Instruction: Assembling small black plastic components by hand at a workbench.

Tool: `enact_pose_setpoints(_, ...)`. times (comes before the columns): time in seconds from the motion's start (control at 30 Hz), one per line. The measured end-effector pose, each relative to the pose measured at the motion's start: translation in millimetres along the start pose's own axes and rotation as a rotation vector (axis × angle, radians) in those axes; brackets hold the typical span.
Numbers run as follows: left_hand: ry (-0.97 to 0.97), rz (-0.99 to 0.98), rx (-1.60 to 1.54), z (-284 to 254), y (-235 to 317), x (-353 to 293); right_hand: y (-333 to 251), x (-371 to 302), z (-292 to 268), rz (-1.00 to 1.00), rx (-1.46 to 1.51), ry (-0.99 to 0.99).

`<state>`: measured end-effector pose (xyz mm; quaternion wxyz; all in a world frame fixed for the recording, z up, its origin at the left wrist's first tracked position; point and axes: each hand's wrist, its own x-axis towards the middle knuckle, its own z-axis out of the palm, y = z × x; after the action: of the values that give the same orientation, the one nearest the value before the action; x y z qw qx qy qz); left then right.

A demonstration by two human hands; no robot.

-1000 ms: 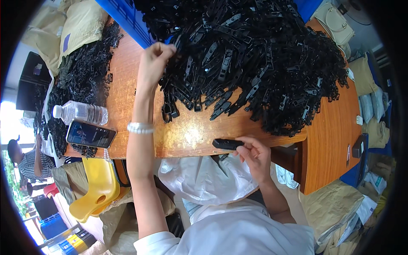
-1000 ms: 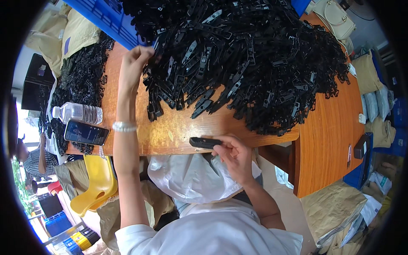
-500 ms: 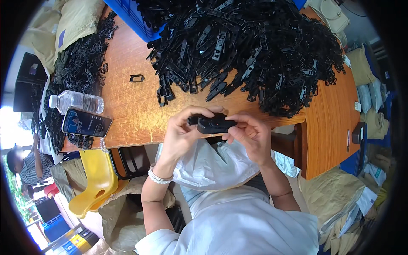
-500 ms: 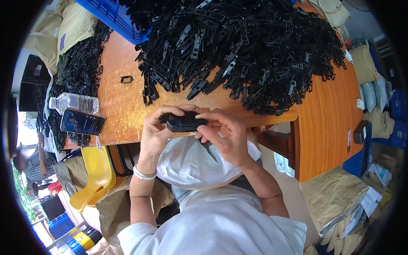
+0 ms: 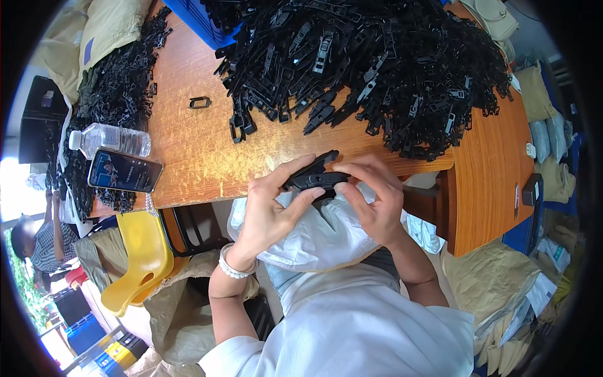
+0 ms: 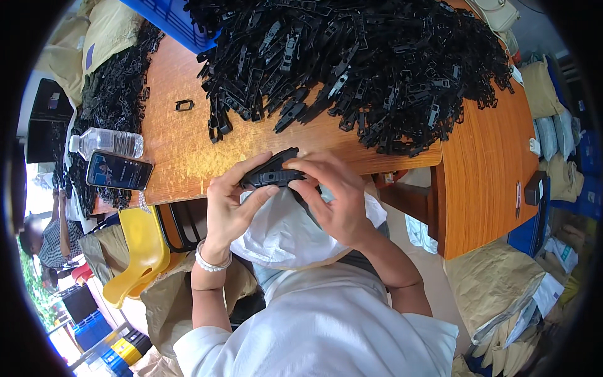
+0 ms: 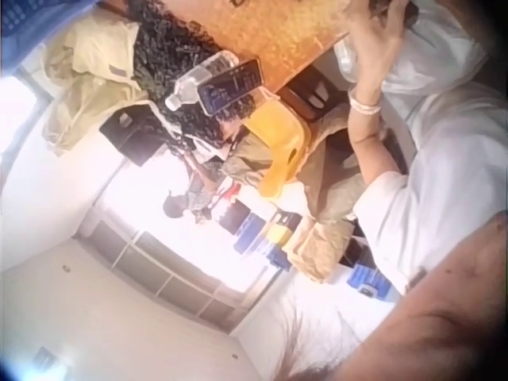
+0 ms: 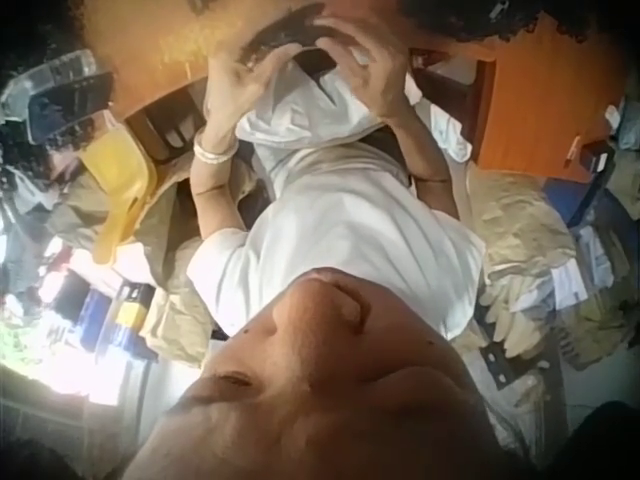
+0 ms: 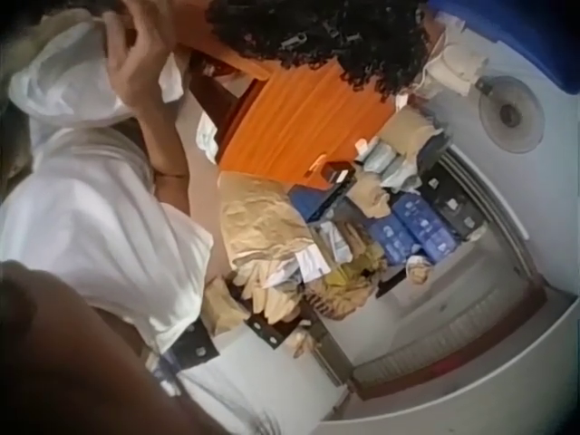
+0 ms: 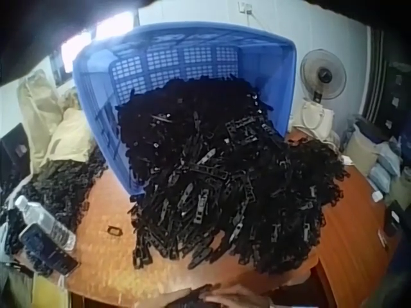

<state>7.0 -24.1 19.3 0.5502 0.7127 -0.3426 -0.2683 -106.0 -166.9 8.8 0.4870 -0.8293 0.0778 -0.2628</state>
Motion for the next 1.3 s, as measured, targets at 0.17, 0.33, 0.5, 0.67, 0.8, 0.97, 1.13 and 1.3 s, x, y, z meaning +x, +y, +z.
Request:
enact_pose_setpoints(0.17, 0.056, 0.178, 0.062, 2.2, -5.5, -5.4, -4.4, 0.8, 7.4, 0.137, 0.197, -0.008)
enact_pose_setpoints(0.33, 0.042, 0.169, 0.054, 5.2, -5.2, -8.9, 5.9, -2.3, 7.7, 0.148, 0.17, -0.027)
enact_pose_setpoints(0.5, 0.033, 0.186, 0.043, 6.1, -12.9, -7.5, 5.5, -2.8, 8.2, 0.163, 0.176, 0.017)
enact_pose_setpoints(0.67, -0.09, 0.016, -0.17, -8.6, -16.9, -7.4, 3.0, -4.7, 5.4, 0.108, 0.232, -0.025)
enact_pose_setpoints(0.8, -0.245, 0.261, 0.049, -27.5, -26.5, 5.7, 4.6, -11.0, 3.8, 0.154, 0.168, -0.155)
enact_pose_setpoints(0.97, 0.491, 0.139, 0.582, -86.9, -58.7, 43.4, 13.1, -21.2, 3.0, 0.081, 0.123, -0.266)
enact_pose_setpoints(1.13, 0.529, 0.182, 0.973, -135.8, -95.7, 83.0, 14.7, -23.0, 1.1, 0.118, 0.074, -0.265)
enact_pose_setpoints(1.3, 0.402, 0.17, 1.135, -147.5, -92.6, 89.2, 31.7, -21.1, 1.5, 0.181, -0.141, -0.071)
